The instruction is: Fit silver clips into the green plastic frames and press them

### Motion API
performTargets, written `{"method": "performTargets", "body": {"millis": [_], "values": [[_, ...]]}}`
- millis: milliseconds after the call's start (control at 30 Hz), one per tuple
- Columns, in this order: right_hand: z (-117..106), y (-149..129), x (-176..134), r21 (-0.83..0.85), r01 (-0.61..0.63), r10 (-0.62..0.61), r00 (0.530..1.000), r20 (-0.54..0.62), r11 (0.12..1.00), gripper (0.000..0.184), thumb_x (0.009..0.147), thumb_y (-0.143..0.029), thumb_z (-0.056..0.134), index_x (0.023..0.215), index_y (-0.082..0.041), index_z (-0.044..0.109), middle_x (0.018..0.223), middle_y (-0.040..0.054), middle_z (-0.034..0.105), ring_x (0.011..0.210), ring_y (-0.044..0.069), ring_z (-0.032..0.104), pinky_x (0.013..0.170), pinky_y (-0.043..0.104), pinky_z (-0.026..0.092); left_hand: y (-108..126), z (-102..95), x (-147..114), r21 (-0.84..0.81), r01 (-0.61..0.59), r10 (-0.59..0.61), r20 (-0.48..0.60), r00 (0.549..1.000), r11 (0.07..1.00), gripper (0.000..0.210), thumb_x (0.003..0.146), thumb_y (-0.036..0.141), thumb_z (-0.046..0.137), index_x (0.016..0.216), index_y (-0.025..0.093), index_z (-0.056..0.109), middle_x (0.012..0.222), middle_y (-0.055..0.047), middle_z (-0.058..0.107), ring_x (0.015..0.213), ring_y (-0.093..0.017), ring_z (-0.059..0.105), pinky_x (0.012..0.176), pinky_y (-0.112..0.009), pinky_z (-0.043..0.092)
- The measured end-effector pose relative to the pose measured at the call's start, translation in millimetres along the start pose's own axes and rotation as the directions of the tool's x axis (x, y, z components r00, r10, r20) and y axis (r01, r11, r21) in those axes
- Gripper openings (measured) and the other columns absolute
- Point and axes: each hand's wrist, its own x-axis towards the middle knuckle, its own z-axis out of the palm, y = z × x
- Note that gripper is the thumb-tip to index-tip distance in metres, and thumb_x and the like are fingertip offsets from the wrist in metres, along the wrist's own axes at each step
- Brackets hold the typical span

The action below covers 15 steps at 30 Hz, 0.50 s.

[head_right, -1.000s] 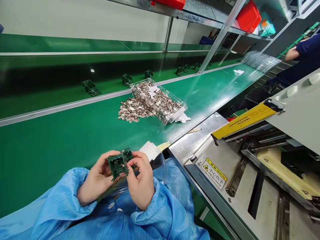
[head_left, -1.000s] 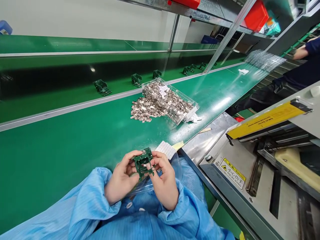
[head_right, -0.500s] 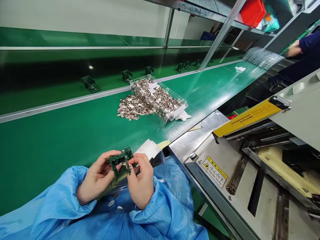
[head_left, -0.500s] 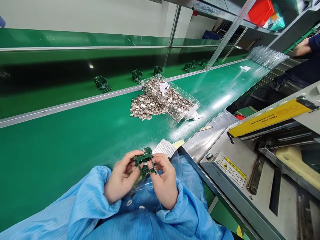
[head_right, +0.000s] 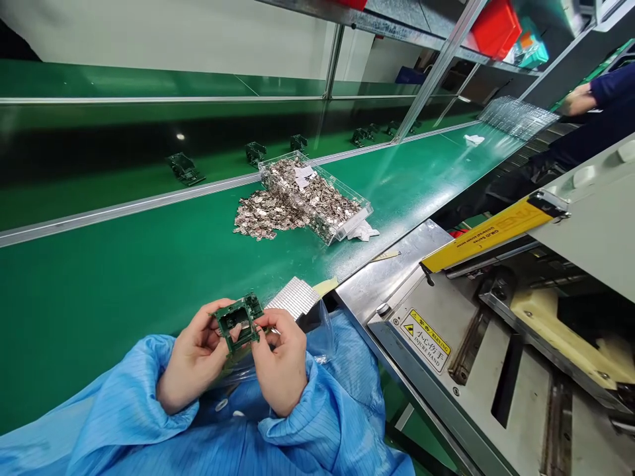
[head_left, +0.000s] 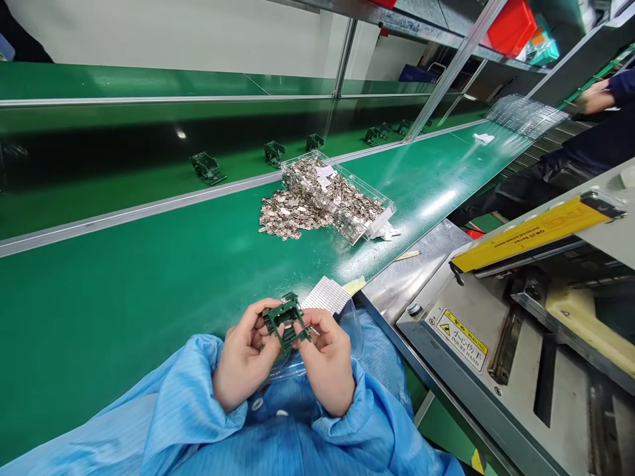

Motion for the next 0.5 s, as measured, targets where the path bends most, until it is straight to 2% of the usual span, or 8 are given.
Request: {"method": "performTargets", "body": {"millis": [200,300,500], "values": [[0.9,-5.7,-2.1,-0.053,0.056,-0.057,0.998,-0.024,0.997,0.003,0.083,-0.019,0.060,0.081,-0.019,0.062,0.088,0.0040,0.061,0.076,0.015,0.058,0.060,0.023,0.049,-2.1,-2.4,-3.5,0.062,-0.058,0.056,0.032,0.998,0.996,0.030,0.088,0.026,0.058,0.116,0.024,0.048,0.065,0.005,0.051,0.056,-0.008,0.052,0.052,-0.015,0.044],[4.3,-7.8,-1.8,-0.004,0.020,-0.020,0.998,-0.054,1.000,0.006,0.080,-0.022,0.063,0.076,-0.019,0.059,0.085,0.0038,0.061,0.074,0.015,0.058,0.058,0.023,0.049,-0.1,-2.7,-4.3,0.074,-0.075,0.073,0.024,0.997,0.994,0.027,0.087,0.024,0.057,0.113,0.023,0.050,0.064,0.005,0.052,0.054,-0.008,0.050,0.052,-0.015,0.043],[10.1,-13.3,-1.0,0.129,-0.066,0.078,0.993,-0.092,0.990,0.013,0.071,-0.023,0.069,0.072,-0.020,0.056,0.065,-0.0022,0.057,0.057,0.013,0.054,0.051,0.023,0.049,6.6,-0.9,-3.3,0.048,-0.037,0.037,-0.007,0.999,0.998,0.031,0.080,0.020,0.064,0.109,0.021,0.054,0.068,0.004,0.058,0.056,-0.008,0.051,0.053,-0.015,0.045]]}}
